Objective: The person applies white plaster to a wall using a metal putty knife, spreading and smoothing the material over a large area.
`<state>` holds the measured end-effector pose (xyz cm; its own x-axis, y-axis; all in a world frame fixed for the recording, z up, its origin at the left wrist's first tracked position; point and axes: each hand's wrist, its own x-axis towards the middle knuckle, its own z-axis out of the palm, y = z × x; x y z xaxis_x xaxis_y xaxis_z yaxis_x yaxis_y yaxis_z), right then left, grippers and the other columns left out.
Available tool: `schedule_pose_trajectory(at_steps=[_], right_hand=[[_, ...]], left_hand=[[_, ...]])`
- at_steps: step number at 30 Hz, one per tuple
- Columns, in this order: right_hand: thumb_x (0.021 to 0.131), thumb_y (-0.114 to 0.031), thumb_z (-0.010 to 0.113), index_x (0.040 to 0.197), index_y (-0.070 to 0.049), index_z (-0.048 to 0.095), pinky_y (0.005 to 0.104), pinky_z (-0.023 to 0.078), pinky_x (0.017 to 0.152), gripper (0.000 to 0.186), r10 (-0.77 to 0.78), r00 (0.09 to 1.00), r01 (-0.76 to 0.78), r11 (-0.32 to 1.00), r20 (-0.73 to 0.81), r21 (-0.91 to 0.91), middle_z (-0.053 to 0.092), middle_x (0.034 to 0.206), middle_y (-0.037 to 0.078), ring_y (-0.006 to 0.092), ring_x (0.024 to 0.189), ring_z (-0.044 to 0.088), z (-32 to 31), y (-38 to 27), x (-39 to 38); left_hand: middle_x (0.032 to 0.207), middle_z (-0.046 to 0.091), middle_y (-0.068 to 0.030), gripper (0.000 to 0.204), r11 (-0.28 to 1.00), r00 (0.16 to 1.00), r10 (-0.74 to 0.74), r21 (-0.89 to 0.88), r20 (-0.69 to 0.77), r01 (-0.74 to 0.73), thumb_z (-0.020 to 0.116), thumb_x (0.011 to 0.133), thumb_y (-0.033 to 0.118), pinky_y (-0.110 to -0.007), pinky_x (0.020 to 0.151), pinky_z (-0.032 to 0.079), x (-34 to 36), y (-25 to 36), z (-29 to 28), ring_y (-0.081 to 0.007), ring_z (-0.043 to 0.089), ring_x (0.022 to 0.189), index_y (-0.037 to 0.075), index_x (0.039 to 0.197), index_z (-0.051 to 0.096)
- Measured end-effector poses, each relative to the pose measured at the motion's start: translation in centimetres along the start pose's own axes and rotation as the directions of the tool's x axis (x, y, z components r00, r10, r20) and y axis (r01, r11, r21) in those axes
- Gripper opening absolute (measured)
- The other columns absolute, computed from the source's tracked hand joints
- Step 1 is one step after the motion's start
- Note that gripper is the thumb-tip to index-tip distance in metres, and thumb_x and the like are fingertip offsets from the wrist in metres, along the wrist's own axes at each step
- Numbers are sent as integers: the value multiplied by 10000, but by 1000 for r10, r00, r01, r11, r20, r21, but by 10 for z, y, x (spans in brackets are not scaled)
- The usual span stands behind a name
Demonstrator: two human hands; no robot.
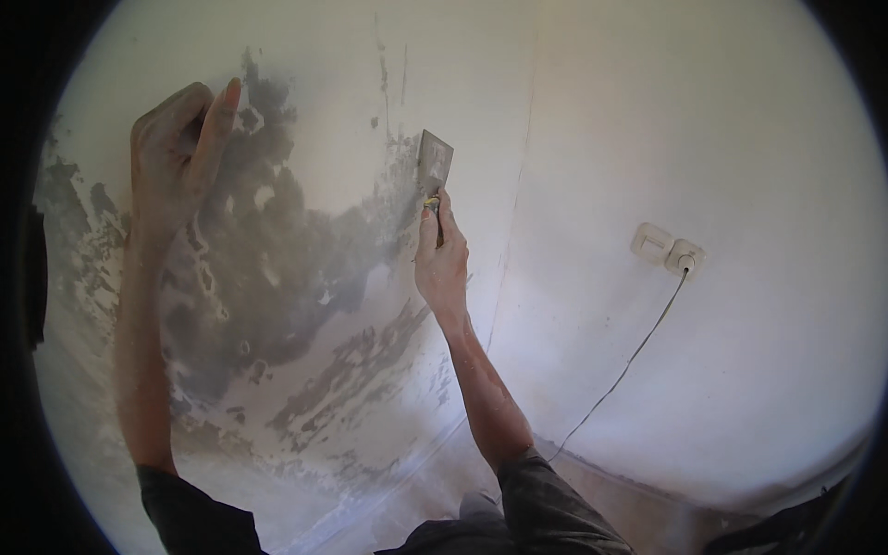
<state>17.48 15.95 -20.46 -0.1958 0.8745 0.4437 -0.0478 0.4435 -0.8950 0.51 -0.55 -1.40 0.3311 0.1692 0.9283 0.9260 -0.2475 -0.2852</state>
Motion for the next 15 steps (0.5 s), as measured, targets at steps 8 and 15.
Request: schedule_pose_trajectory(at_steps=[8,15], right_hand=[[1035,-214,429,1423,68,409,299,484,785,480,-264,960,252,961,-96,-113,662,957,194,171,854,617,18,58,-24],[1030,-199,438,1428,48,412,311,466,795,469,-93,994,93,996,-59,-10,622,1011,224,200,879,575,24,50,-45]], left_hand=[[524,449,-4,404,1000,1000,-30,3,7,30,667,944,235,-265,456,266,1,2,0,-65,354,482,13,622,563],[535,419,9,416,994,998,-63,88,20,61,648,962,242,-262,455,251,1,1,2,-59,329,496,14,632,537]])
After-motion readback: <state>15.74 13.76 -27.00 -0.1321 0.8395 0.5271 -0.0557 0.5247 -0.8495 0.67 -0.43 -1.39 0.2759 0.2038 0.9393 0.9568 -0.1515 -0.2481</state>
